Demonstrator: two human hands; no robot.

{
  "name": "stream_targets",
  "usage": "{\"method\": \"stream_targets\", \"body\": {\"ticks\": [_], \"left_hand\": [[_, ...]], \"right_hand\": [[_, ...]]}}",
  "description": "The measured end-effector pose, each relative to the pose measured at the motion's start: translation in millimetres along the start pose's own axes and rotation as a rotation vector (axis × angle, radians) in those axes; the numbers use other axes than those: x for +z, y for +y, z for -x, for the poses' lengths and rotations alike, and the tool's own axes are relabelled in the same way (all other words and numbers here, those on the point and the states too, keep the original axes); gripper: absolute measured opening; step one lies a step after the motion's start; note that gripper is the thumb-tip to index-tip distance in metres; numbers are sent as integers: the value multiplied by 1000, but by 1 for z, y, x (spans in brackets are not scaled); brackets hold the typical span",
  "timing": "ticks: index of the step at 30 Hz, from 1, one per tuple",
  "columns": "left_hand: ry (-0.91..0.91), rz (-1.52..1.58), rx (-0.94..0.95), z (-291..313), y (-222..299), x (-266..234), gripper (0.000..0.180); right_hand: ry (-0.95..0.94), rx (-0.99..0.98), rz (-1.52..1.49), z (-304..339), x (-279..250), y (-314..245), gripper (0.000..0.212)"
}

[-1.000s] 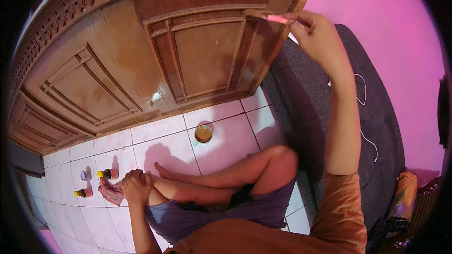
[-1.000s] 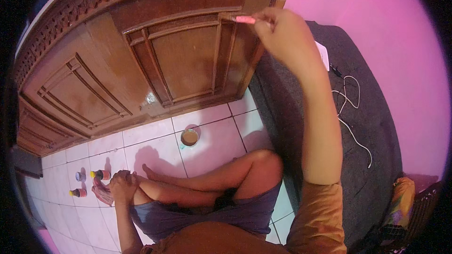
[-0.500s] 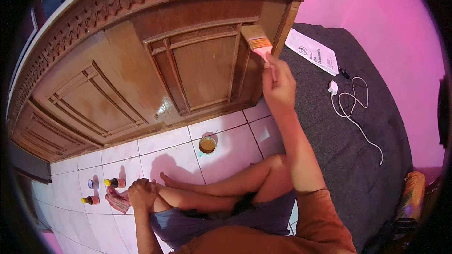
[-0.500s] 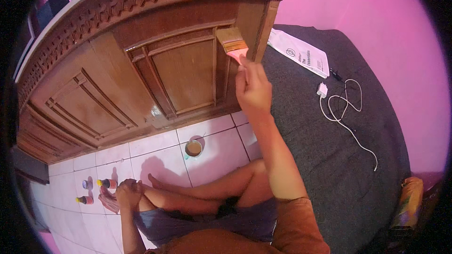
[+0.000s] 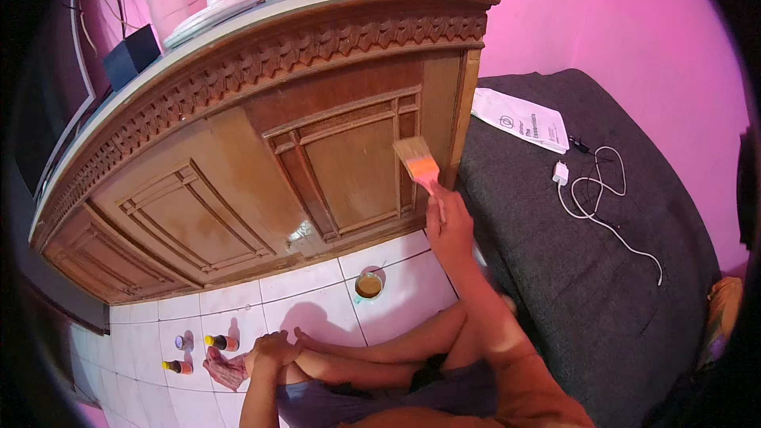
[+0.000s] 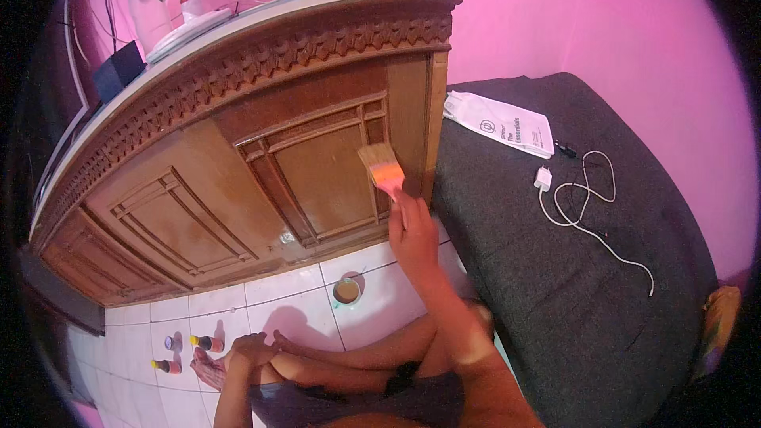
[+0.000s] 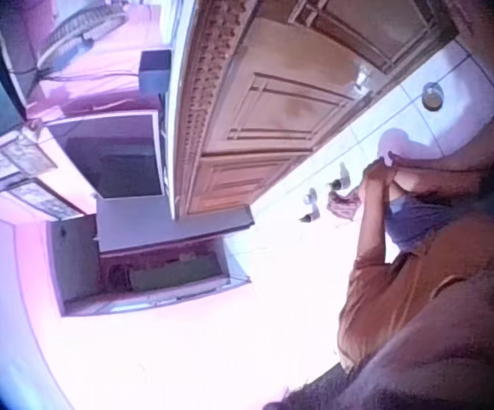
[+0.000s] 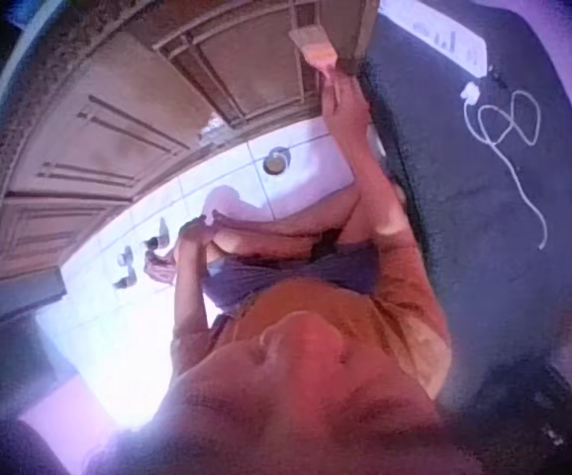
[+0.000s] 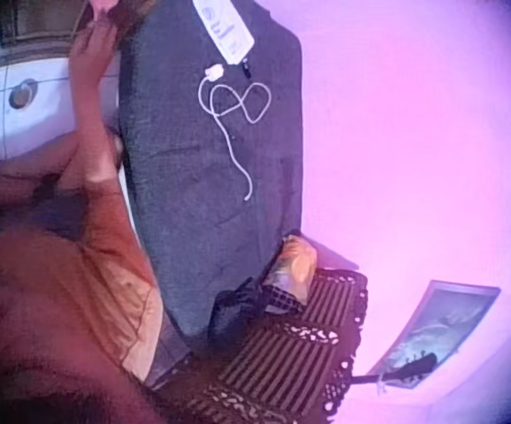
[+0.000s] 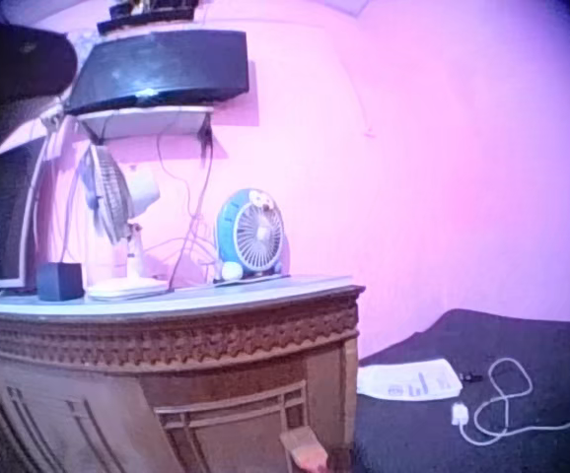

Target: The person applies a liquid coating to a wooden cabinet using a paintbrush, repeatedly dipping the brush into a container of liquid and making controlled strokes along the wood panels.

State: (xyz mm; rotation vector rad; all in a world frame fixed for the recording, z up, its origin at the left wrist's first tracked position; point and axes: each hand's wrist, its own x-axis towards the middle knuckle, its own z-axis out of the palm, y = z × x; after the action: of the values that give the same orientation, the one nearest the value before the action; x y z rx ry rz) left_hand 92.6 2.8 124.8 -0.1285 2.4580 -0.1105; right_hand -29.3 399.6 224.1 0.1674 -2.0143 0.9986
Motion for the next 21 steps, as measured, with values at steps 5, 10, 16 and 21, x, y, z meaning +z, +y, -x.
{"method": "stream_targets", "body": {"ticks": [5,10,16,21], "left_hand": [[-129,8,85,-36,16,15,81],[-130,-49,51,-40,34,11,77],[143,-48,22,-20,19,29,70],[121,-104,59,-12,35,25,71]], "right_hand": [[34,191,-234,74,-5,20,26],[58,436,-305,115,-14,60,29],[10,571,-255,127,0,59,29],[-18,467,-326,130,-4,54,21]]}}
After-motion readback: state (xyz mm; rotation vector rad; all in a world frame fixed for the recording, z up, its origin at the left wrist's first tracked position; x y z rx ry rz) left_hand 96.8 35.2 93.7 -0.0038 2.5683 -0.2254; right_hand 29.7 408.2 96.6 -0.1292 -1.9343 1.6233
